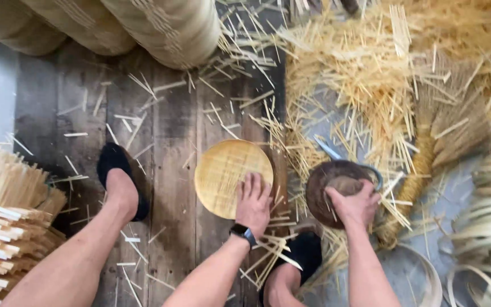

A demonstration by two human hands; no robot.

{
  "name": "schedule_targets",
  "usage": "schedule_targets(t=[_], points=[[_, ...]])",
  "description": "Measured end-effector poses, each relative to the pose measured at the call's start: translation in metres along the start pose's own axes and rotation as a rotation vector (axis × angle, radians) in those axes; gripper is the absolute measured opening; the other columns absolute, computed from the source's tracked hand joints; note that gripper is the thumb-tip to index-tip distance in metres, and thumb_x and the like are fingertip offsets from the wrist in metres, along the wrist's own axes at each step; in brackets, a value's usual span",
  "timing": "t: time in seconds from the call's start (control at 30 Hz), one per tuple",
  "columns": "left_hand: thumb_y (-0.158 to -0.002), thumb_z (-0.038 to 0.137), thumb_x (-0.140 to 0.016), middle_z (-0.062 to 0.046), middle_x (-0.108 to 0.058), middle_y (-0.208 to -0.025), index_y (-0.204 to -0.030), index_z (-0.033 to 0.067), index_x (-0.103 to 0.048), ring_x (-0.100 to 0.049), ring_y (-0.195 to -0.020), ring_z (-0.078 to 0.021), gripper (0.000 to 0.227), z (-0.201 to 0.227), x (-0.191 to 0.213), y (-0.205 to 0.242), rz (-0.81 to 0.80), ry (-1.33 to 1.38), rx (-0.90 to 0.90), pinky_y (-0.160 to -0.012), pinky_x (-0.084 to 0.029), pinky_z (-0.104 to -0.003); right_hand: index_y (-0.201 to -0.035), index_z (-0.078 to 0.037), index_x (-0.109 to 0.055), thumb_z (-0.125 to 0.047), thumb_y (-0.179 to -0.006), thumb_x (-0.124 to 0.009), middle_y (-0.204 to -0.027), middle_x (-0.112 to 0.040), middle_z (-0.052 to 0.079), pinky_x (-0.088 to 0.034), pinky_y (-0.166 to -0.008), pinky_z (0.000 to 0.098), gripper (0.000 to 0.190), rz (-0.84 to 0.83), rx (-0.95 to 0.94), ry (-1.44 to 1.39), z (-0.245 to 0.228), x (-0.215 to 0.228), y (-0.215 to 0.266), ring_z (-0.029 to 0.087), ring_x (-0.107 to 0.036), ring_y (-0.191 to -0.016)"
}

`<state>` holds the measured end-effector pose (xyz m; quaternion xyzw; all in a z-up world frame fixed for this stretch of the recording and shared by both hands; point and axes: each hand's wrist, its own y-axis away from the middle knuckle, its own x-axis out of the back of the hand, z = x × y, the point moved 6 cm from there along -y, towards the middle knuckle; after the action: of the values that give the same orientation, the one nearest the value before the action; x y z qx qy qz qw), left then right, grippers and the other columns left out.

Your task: Weaving and assembling small bamboo containers using precut strips, a circular frame, and scissors.

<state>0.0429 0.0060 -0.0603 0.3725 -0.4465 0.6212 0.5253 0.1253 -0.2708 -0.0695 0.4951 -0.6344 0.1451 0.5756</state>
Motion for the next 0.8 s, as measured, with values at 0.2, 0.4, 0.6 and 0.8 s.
schedule_targets(t=[0.2,0.4,0.6,0.8], points=[[-0.087,-0.004,-0.056,-0.017,-0.062,-0.144,-0.135,0.0041,-0.064,-0.053,-0.139,-0.0326,0.049,-0.040,0.032,-0.019,-0.132,0.045,-0.231,-0.120,-0.038,-0.050,-0.147,-0.018,-0.043,-0.053,-0.062,-0.089,-0.141,-0.044,0.025,-0.043,-0.106,0.0566,0.103,0.006,0.025,0.033,0.008,-0.007,0.001,0.047,-0.047,-0.130],[-0.104,0.003,-0.058,-0.015,-0.070,-0.128,-0.125,0.0078,-0.068,-0.065,-0.122,-0.0281,0.024,-0.085,0.182,-0.189,0.241,-0.034,-0.543,-0.108,-0.052,-0.046,-0.148,-0.018,-0.041,-0.053,-0.063,-0.088,-0.141,-0.042,0.025,-0.044,-0.105,0.0577,0.104,0.000,0.006,0.068,0.009,-0.006,-0.003,0.047,-0.047,-0.129],[-0.098,-0.013,-0.058,-0.017,-0.076,-0.099,-0.113,0.0042,-0.076,-0.070,-0.089,-0.0253,0.029,-0.187,0.256,-0.315,0.427,-0.348,-0.292,-0.079,-0.060,-0.037,-0.150,-0.018,-0.039,-0.056,-0.062,-0.088,-0.141,-0.041,0.025,-0.044,-0.105,0.0590,0.107,-0.013,-0.010,0.084,0.012,-0.010,-0.006,0.047,-0.049,-0.128],[-0.091,-0.012,-0.062,-0.017,-0.074,-0.086,-0.102,0.0043,-0.076,-0.072,-0.078,-0.0276,0.024,-0.215,0.243,-0.331,0.228,-0.270,-0.136,-0.076,-0.061,-0.037,-0.152,-0.019,-0.036,-0.057,-0.063,-0.087,-0.140,-0.040,0.025,-0.045,-0.104,0.0585,0.110,-0.057,-0.053,0.125,0.010,-0.010,-0.007,0.047,-0.050,-0.127]])
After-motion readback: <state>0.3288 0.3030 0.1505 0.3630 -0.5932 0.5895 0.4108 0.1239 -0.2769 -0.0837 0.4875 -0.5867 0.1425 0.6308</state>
